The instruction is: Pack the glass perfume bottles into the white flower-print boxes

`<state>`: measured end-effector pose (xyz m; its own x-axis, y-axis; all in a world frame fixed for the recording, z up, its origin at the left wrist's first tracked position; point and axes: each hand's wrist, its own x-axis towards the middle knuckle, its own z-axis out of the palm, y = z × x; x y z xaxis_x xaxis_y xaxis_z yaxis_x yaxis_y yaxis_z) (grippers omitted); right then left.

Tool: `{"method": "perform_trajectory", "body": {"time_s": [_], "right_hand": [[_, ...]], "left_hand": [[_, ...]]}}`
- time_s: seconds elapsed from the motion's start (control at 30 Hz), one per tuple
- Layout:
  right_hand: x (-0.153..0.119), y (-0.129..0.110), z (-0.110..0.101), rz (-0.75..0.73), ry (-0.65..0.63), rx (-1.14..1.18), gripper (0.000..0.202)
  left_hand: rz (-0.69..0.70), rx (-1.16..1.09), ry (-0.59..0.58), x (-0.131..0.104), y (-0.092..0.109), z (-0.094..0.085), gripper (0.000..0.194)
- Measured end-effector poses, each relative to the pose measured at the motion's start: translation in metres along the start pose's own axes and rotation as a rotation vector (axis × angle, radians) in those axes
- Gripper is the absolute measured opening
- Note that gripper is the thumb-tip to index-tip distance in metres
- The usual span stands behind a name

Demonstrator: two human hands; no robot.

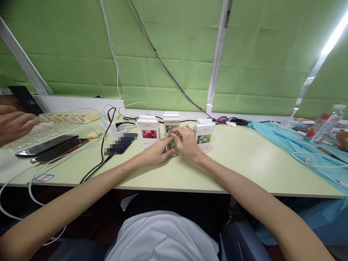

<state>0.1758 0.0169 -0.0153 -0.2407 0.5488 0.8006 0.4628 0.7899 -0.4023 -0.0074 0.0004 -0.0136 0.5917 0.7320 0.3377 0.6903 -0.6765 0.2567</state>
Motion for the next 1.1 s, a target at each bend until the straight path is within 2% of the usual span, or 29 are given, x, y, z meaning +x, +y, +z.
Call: {"method": "perform_trajectory", "body": {"time_s": [0.27, 0.77, 1.0, 1.1], "right_hand": [[0.0003, 0.0020, 0.0025, 0.010, 0.010, 0.009, 0.008], [0.0009, -0.0011, 0.0010, 0.047, 0.010, 0.003, 0.013], [-0.0020, -0.0035, -0.0005, -0.010, 0.002, -0.015, 0.010], [-0.0031, -0.0037, -0.0012, -0.027, -0.035, -0.015, 0.016]], "left_hand": [[-0.009, -0.006, -0.006, -0.0004, 0.0021, -0.0016, 0.033], [-0.026, -0.001, -0.029, -0.0003, 0.0049, -0.0037, 0.030], [0.003, -0.005, -0.006, 0.0000, 0.0005, -0.0006, 0.031], [0.015, -0.003, 0.001, 0.0001, -0.0015, 0.0005, 0.034]]}}
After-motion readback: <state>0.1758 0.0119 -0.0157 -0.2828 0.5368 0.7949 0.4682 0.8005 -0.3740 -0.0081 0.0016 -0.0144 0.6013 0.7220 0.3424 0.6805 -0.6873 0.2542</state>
